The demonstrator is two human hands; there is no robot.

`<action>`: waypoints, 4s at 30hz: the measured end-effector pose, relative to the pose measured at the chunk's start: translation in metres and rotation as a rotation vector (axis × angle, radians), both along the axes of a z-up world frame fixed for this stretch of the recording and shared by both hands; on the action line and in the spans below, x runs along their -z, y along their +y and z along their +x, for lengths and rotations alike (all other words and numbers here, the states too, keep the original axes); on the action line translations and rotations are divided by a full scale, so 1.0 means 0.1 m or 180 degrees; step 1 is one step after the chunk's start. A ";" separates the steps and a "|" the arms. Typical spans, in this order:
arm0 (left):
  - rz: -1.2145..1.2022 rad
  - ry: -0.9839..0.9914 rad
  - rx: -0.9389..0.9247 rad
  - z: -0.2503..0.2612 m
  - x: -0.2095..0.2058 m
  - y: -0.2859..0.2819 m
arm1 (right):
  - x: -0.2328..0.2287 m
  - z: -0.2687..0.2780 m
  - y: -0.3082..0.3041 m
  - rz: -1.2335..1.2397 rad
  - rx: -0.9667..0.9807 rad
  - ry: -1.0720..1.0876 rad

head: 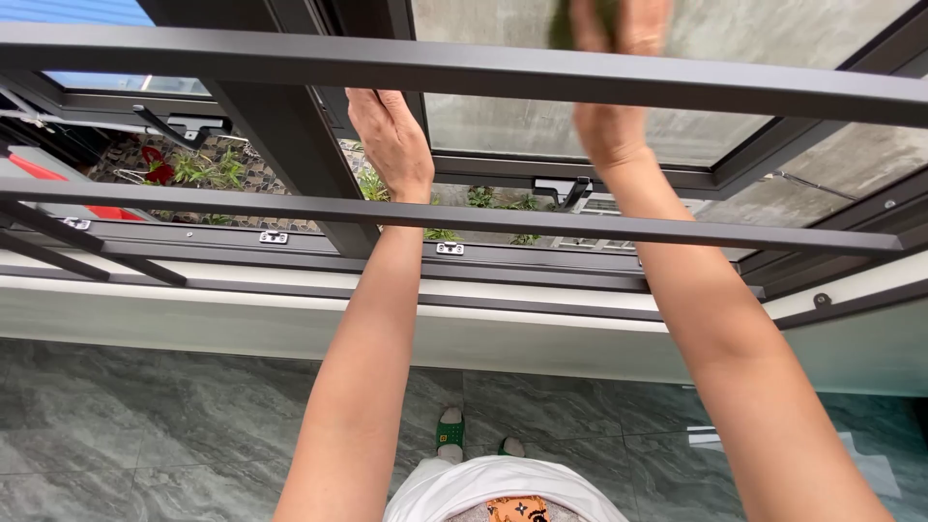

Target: Wiping down the metal grills and frame of a window using a cloth.

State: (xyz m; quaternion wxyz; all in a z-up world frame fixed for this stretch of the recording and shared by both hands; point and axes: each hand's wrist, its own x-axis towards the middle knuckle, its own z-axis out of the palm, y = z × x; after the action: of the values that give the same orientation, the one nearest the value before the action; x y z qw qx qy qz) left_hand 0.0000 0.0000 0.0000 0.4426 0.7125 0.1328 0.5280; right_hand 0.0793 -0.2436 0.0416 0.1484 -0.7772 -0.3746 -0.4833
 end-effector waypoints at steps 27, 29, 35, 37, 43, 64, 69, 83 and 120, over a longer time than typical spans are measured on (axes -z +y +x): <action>-0.0333 0.0002 0.0277 0.03 0.18 -0.03 | -0.20 -2.14 -0.83 0.2089 -0.1045 0.3251; -0.0233 0.0059 0.0176 0.07 0.33 -0.01 | 0.05 -2.28 -1.15 0.2983 -0.1221 0.3414; 0.0299 0.0241 0.1242 -1.28 -0.20 -0.49 | 0.54 -2.60 -1.49 0.1387 -0.1088 0.5085; 0.0685 0.0088 0.1219 -1.69 -0.10 -0.63 | 0.85 -2.54 -1.33 0.1644 -0.0658 0.5165; 0.2342 -0.0371 0.0887 -1.97 1.47 -0.57 | 1.09 -2.12 -0.37 0.1317 -0.1237 0.3201; 0.1050 0.1698 0.0663 -1.25 1.22 -0.11 | 1.63 -1.06 1.64 0.1632 -0.0860 0.3168; 0.1104 0.1888 0.0728 -1.16 1.49 -0.06 | 1.77 -0.98 1.27 -0.0093 -0.0296 0.1712; 0.1423 0.2131 0.0499 -1.17 1.54 -0.10 | 2.09 -0.80 0.94 0.0778 0.0629 0.1820; 0.1635 0.2057 0.0579 -1.20 1.54 -0.07 | 1.23 -0.81 -0.64 0.1401 -0.0833 0.1795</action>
State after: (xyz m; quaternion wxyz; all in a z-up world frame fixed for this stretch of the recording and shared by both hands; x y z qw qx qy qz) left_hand -0.1201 -0.0075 -0.1544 0.2310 0.9374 0.0654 0.2521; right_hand -0.0021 -0.3073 -0.0812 0.4695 -0.7749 -0.3024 -0.2963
